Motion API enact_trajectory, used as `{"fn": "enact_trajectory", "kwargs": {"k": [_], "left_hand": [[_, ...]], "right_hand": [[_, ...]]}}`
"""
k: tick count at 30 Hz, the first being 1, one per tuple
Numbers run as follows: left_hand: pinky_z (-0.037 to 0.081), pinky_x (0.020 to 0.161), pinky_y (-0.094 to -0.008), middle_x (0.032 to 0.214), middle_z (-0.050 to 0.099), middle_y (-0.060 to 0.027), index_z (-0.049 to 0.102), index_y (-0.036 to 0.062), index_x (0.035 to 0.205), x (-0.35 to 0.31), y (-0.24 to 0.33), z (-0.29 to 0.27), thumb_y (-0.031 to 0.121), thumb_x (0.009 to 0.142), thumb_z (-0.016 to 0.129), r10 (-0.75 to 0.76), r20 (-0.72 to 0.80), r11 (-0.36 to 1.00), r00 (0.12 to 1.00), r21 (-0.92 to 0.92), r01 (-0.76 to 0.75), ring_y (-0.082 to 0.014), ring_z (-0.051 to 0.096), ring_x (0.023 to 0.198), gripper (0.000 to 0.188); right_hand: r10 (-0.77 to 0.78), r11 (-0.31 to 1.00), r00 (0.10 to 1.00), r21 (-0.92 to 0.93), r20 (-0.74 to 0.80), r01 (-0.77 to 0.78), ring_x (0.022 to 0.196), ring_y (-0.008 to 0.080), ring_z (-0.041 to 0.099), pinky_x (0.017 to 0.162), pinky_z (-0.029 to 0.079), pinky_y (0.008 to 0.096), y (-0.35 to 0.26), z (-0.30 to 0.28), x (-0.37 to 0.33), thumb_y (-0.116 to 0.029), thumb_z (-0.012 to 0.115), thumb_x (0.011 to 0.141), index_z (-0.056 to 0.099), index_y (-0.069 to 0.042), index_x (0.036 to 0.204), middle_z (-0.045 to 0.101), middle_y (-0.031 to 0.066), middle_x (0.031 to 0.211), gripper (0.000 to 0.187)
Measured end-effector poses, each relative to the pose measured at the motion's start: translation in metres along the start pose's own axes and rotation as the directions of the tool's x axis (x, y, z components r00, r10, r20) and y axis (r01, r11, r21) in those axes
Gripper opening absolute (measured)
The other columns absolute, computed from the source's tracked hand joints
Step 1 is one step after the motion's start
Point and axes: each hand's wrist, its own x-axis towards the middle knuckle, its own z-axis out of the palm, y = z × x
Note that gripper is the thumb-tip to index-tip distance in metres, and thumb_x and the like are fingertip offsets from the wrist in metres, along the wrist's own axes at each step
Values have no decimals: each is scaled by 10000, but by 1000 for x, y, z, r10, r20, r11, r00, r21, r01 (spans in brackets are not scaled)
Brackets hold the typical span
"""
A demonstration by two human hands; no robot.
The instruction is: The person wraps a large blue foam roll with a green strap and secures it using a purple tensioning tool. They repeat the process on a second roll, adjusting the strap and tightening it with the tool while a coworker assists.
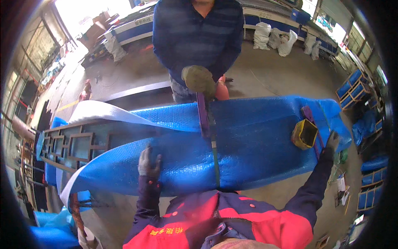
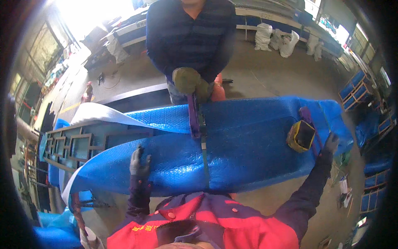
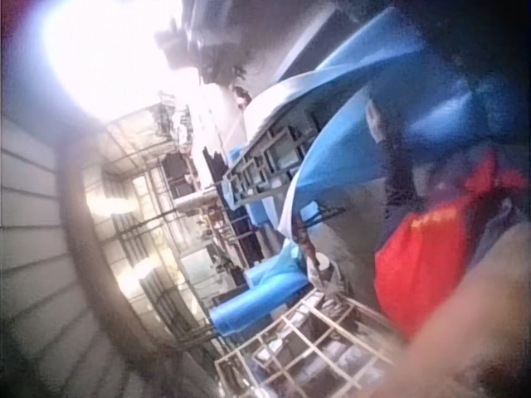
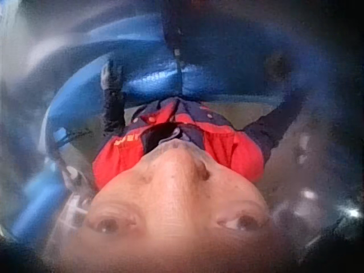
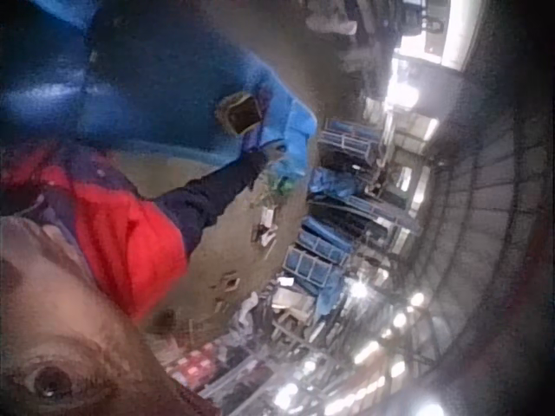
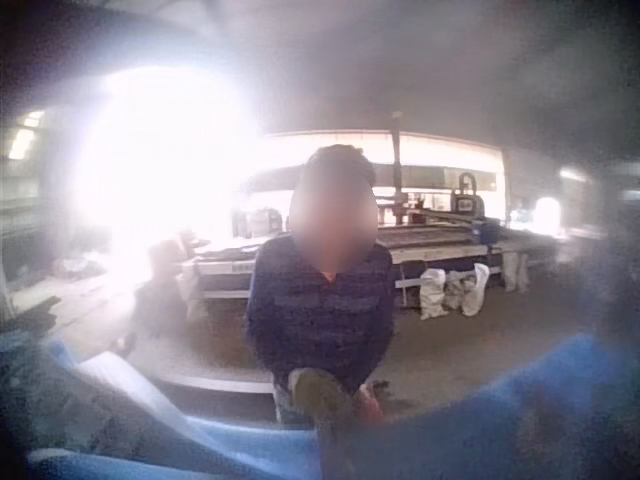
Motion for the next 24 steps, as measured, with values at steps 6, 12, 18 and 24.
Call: {"fn": "enact_trajectory", "kwargs": {"k": [6, 12, 18, 24], "left_hand": [[515, 1025, -460, 1338, 605, -230, 491, 30, 1481, 13, 47, 49, 205, 875, 763, 65, 161, 997, 985, -41, -59, -401, 608, 1215, 687], [485, 1059, -475, 1370, 593, -201, 454, 77, 1520, 10, 61, 67, 284, 898, 738, -54, 279, 995, 959, 95, 29, -397, 587, 1242, 715], [458, 1076, -511, 1389, 580, -180, 504, 119, 1467, -5, 68, 90, 385, 847, 755, -32, 247, 976, 968, 215, -23, -382, 572, 1260, 721], [441, 1093, -520, 1422, 568, -168, 506, 132, 1468, -14, 47, 94, 376, 861, 717, 3, 291, 976, 957, 207, -66, -385, 552, 1288, 687]], "right_hand": [[-93, 860, 959, -463, 267, 212, 1147, 401, 659, 972, 511, 491, 92, 99, -23, -492, 588, 990, 665, -32, 1248, 708, 216, 1209, 533], [129, 786, 933, -608, 336, 110, 1119, 400, 671, 953, 522, 494, 66, 145, -30, -478, 593, 991, 662, -35, 1251, 711, 215, 1196, 518], [124, 787, 924, -603, 362, 130, 1091, 400, 683, 934, 532, 497, 69, 134, -17, -464, 597, 992, 660, -38, 1254, 715, 213, 1184, 504], [-162, 818, 927, -480, 338, 317, 1018, 398, 705, 888, 550, 499, 66, 83, 31, -433, 606, 996, 664, -39, 1216, 728, 202, 1139, 455]]}}
